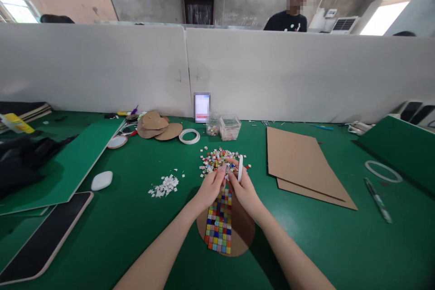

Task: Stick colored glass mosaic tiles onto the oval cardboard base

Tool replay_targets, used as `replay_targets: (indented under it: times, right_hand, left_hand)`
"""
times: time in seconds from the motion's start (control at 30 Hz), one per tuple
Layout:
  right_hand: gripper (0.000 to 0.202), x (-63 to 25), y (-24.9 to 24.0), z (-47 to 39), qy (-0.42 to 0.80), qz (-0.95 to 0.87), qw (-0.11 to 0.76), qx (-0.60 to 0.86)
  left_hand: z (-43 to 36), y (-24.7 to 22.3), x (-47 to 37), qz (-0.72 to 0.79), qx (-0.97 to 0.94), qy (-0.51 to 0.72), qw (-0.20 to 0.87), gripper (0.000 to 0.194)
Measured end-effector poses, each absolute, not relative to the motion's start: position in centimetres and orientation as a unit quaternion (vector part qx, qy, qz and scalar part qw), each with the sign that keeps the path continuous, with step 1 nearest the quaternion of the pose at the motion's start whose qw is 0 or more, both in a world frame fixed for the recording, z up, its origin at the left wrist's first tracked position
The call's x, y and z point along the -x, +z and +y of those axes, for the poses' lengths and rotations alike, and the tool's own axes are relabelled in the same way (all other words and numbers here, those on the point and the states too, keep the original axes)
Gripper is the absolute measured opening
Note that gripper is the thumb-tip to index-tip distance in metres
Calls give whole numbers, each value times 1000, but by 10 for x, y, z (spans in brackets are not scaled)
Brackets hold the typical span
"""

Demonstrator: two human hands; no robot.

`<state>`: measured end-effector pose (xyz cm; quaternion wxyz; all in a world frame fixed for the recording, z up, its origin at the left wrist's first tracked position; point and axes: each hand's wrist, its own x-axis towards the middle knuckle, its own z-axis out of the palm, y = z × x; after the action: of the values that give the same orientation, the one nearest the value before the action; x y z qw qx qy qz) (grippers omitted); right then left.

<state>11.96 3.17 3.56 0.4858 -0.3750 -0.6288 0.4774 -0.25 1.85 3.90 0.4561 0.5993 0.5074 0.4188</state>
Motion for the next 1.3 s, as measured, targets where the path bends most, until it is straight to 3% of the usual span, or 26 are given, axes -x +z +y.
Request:
replay_targets:
  times: [0.13, 0.4, 0.67, 1.3]
  right_hand:
    - [34, -123, 32, 34, 470, -656, 463, 366]
    - [36, -118, 34, 31, 576, -549, 479, 371]
    - [34, -119, 40, 27, 468, -639, 478, 380]
    - [32, -117, 32, 26, 423, -671, 483, 370]
  left_hand:
    - [17, 45, 4, 503, -632, 404, 429, 39]
    - [17, 47, 6, 508, -650, 390, 408, 35]
    - [19, 43, 3, 526, -653, 397, 373, 32]
    - [12, 46, 7, 558, -718, 336, 244, 13]
